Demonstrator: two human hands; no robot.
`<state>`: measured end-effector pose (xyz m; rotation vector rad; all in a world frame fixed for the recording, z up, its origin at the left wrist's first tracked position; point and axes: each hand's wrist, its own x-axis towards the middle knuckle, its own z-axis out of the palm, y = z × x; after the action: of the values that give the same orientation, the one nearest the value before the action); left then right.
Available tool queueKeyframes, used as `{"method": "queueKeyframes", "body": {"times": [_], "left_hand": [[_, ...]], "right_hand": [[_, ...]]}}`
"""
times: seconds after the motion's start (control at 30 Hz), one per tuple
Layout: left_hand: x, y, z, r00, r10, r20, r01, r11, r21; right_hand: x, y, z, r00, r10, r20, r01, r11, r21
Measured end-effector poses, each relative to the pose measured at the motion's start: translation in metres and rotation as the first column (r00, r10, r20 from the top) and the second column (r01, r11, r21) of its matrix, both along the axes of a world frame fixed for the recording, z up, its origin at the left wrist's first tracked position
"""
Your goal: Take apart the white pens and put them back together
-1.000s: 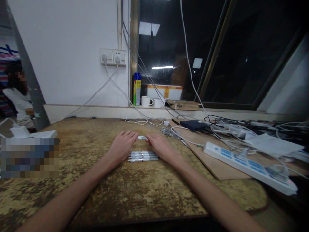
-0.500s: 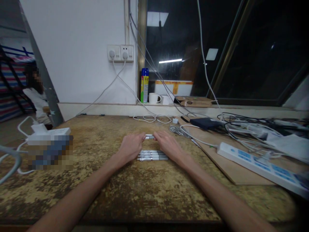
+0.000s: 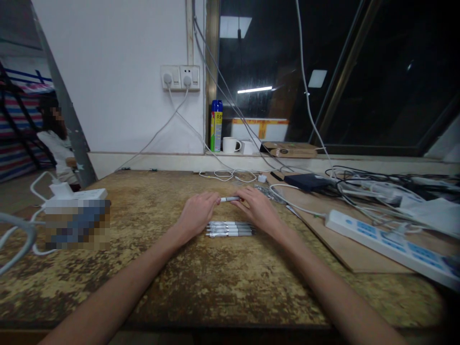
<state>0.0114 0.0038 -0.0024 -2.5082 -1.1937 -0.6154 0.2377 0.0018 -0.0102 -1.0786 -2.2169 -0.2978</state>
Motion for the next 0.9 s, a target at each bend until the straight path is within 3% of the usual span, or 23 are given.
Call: {"method": "queueKeyframes", "body": {"times": [0.2, 0.4, 0.6, 0.8, 0.9], "left_hand": [[-0.0009, 0.0036, -0.0017, 0.999, -0.034, -0.017, 0.034, 0.999, 0.031], [0.0023, 0.0045, -0.0042, 0.999, -0.048, -0.014, 0.048, 0.999, 0.010], [0.0021, 0.0081, -0.0067, 0.995, -0.096, 0.022, 0.097, 0.995, -0.022], [0.0025, 0.0090, -0.0066, 0.995, -0.091, 0.028, 0.093, 0.994, -0.063], [0.0024, 0.0086, -0.0061, 0.994, -0.099, 0.035, 0.102, 0.990, -0.093]], "right_hand": [[-0.0035, 0.0017, -0.0065, 0.988, 0.080, -0.128, -0.098, 0.986, -0.133], [-0.0025, 0.0036, -0.0103, 0.939, 0.154, -0.307, -0.193, 0.976, -0.104], [-0.0028, 0.0024, -0.0095, 0.937, 0.096, -0.337, -0.187, 0.950, -0.250], [-0.0029, 0.0038, -0.0079, 0.882, 0.161, -0.442, -0.274, 0.940, -0.203], [-0.0045, 0.0017, -0.0072, 0.889, 0.105, -0.445, -0.270, 0.906, -0.326]]}}
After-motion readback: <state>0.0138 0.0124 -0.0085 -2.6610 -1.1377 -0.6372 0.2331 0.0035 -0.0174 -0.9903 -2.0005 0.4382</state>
